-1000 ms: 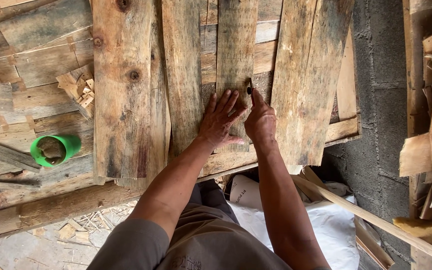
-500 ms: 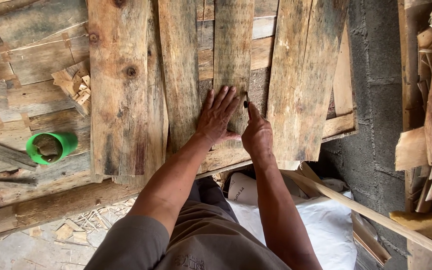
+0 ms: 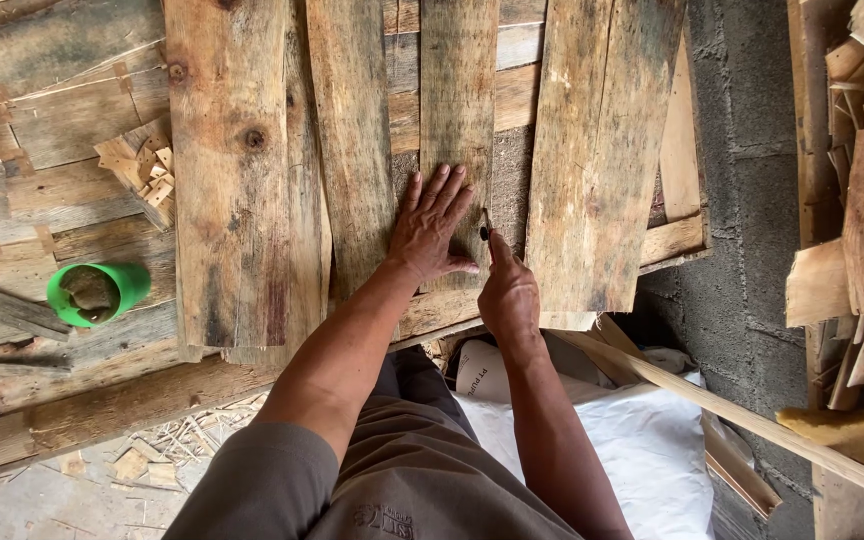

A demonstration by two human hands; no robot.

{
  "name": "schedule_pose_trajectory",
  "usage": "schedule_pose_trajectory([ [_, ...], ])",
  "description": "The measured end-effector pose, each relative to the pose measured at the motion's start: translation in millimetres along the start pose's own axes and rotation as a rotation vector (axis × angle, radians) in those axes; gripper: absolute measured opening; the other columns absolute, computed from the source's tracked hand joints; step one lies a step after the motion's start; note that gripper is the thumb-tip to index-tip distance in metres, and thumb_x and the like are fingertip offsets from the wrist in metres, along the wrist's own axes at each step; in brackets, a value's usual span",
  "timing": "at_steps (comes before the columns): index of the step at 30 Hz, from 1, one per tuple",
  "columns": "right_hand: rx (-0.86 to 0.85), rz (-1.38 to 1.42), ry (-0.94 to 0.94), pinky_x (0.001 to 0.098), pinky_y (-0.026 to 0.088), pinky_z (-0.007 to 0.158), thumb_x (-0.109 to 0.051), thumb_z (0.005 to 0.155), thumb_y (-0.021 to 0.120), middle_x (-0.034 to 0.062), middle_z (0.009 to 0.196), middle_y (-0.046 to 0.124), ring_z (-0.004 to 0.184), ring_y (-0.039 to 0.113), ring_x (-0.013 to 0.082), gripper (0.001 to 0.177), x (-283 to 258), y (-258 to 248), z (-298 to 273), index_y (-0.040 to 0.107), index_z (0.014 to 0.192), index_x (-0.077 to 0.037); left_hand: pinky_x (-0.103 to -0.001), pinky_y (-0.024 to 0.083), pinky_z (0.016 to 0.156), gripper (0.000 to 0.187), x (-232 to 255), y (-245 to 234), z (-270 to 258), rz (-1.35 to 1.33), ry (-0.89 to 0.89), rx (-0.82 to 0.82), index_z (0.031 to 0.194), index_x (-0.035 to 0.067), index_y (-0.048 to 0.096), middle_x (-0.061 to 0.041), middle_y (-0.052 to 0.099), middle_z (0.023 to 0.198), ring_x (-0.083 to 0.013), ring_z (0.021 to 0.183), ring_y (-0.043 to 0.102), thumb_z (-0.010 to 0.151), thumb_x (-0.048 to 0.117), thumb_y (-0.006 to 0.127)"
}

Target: Cutting and trimming wooden planks using a utility knife on a workbench.

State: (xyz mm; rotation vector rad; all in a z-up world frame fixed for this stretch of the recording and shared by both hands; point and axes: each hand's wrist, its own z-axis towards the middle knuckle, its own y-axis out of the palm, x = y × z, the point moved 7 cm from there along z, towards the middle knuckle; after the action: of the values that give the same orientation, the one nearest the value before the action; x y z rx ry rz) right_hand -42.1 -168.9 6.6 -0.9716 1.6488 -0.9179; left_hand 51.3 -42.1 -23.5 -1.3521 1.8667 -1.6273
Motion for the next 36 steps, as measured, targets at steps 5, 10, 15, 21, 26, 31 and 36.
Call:
schedule_pose_trajectory([
  [5, -0.023, -0.011, 0.006, 0.0249, 0.044, 0.03, 0.002, 0.101, 0.046, 0.0236, 0.114, 0.075, 0.047, 0.058, 0.0091, 0.053, 0.3, -2.3, -7.7, 0.047, 0.153, -0.007, -0.052, -0.01, 0.127, 0.153, -1.8, 5.8, 2.2, -0.038, 0.004, 0.01, 0.167, 0.017, 0.011, -0.01, -0.006, 0.174, -0.0295, 0.16, -0.008, 0.05, 0.098, 0.066],
  [10, -0.111, -0.025, 0.06, 0.0305, 0.047, 0.031, 0.005, 0.099, 0.045, 0.0186, 0.116, 0.076, 0.043, 0.061, 0.0186, 0.059, -9.6, -12.3, -13.0, 0.041, 0.156, -0.01, -0.053, -0.009, 0.127, 0.152, -2.0, 5.3, 3.7, -0.043, 0.003, 0.011, 0.166, 0.016, 0.01, -0.011, -0.008, 0.173, -0.0306, 0.16, -0.008, 0.051, 0.098, 0.067],
  [15, -0.079, 0.059, 0.047, 0.0261, 0.051, 0.032, 0.004, 0.098, 0.047, 0.0242, 0.118, 0.073, 0.053, 0.067, 0.0129, 0.055, -1.5, -6.8, -20.8, 0.046, 0.151, -0.008, -0.061, -0.008, 0.125, 0.138, 3.4, 1.2, 2.4, -0.022, 0.019, -0.056, 0.166, 0.033, 0.009, -0.015, -0.013, 0.171, -0.0378, 0.159, -0.01, 0.057, 0.096, 0.066],
  [21, -0.342, -0.069, 0.094, 0.0318, 0.056, 0.041, -0.004, 0.111, 0.04, 0.0083, 0.145, 0.065, 0.061, 0.077, 0.0241, 0.035, 0.8, -25.0, -9.1, 0.052, 0.143, -0.007, -0.065, -0.009, 0.123, 0.133, 7.7, 7.1, 5.6, -0.016, 0.022, -0.092, 0.166, 0.039, 0.009, -0.018, -0.019, 0.169, -0.0422, 0.158, -0.013, 0.06, 0.092, 0.07],
  [26, -0.254, 0.258, 0.179, 0.0335, 0.064, 0.071, 0.001, 0.099, 0.046, 0.0158, 0.125, 0.072, 0.097, 0.077, 0.0244, 0.051, 4.1, -42.7, -6.7, 0.051, 0.148, -0.011, -0.064, -0.008, 0.124, 0.134, 7.2, 7.8, 3.7, 0.01, 0.021, -0.091, 0.167, 0.037, 0.008, -0.018, -0.019, 0.169, -0.0412, 0.158, -0.013, 0.06, 0.092, 0.069],
  [31, -0.141, 0.353, 0.065, 0.0406, 0.063, 0.092, 0.003, 0.099, 0.047, 0.0192, 0.131, 0.07, 0.108, 0.075, 0.0276, 0.051, 0.2, -41.4, -5.9, 0.05, 0.148, -0.008, -0.065, -0.008, 0.125, 0.138, 9.4, -9.6, 1.3, -0.014, 0.027, -0.07, 0.167, 0.034, 0.006, -0.019, -0.018, 0.169, -0.0412, 0.159, -0.012, 0.059, 0.094, 0.068],
  [36, -0.215, 0.367, 0.276, 0.0321, 0.063, 0.054, -0.003, 0.106, 0.032, 0.0154, 0.134, 0.066, 0.094, 0.077, 0.0217, 0.05, -8.4, -42.6, 14.0, 0.049, 0.151, -0.019, -0.066, -0.007, 0.125, 0.142, 2.0, -9.7, 12.9, 0.023, 0.016, -0.059, 0.168, 0.032, 0.005, -0.017, -0.017, 0.17, -0.0401, 0.16, -0.011, 0.059, 0.091, 0.074],
])
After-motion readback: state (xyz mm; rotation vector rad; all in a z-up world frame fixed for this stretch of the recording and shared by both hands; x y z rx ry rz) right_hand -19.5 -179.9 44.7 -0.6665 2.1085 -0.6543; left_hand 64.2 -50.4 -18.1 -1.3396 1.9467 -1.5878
